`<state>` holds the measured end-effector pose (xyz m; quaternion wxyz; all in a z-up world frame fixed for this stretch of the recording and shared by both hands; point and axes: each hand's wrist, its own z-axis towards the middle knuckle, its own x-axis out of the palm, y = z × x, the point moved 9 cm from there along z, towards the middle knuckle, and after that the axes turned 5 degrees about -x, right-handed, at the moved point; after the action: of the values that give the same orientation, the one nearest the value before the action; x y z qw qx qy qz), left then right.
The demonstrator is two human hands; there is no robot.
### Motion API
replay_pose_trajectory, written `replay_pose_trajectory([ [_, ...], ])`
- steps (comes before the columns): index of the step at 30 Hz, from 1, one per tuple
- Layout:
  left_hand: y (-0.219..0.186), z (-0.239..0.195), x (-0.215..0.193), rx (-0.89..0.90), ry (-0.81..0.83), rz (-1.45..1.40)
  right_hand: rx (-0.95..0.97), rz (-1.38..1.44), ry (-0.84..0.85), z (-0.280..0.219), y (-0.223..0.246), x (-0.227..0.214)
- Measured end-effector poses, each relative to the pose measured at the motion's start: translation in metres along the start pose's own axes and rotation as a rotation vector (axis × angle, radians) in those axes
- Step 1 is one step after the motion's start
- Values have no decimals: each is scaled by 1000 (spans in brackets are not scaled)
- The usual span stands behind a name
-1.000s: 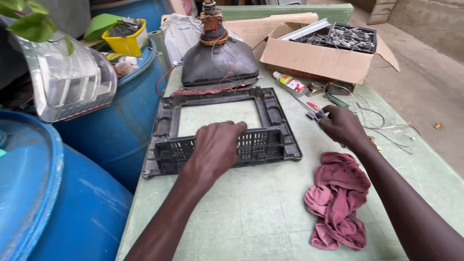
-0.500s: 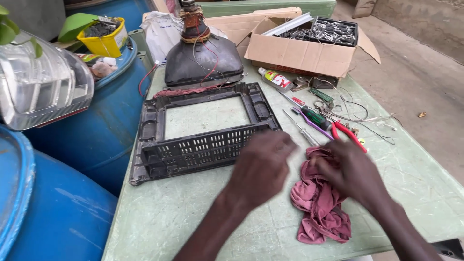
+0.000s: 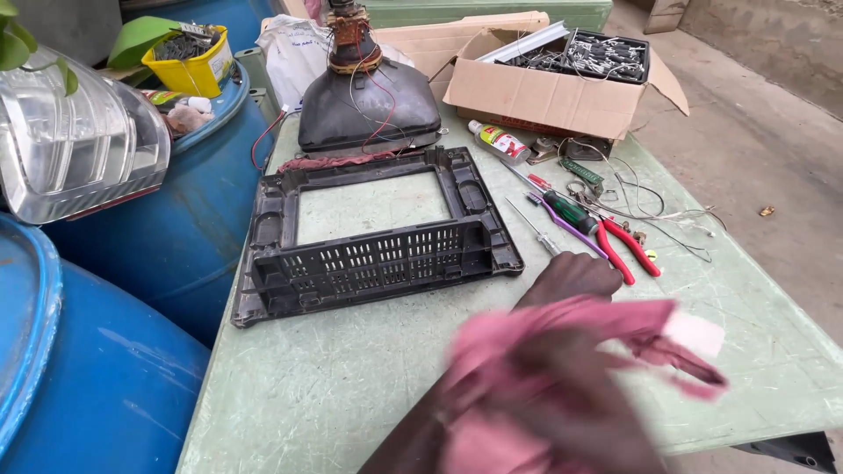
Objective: Cleaning a plastic TV casing using a cloth, cleaning liquid, and a toothbrush to remove dust and grime.
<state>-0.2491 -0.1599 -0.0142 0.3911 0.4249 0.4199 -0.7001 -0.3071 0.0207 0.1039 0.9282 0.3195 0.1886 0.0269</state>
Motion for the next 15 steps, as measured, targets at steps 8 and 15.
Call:
replay_pose_trajectory([
  [8, 22, -12, 0, -70, 3, -102, -179, -148, 161, 26, -11, 21],
  [15, 29, -35, 16, -101, 39, -213, -397, -36, 402, 12, -68, 84],
])
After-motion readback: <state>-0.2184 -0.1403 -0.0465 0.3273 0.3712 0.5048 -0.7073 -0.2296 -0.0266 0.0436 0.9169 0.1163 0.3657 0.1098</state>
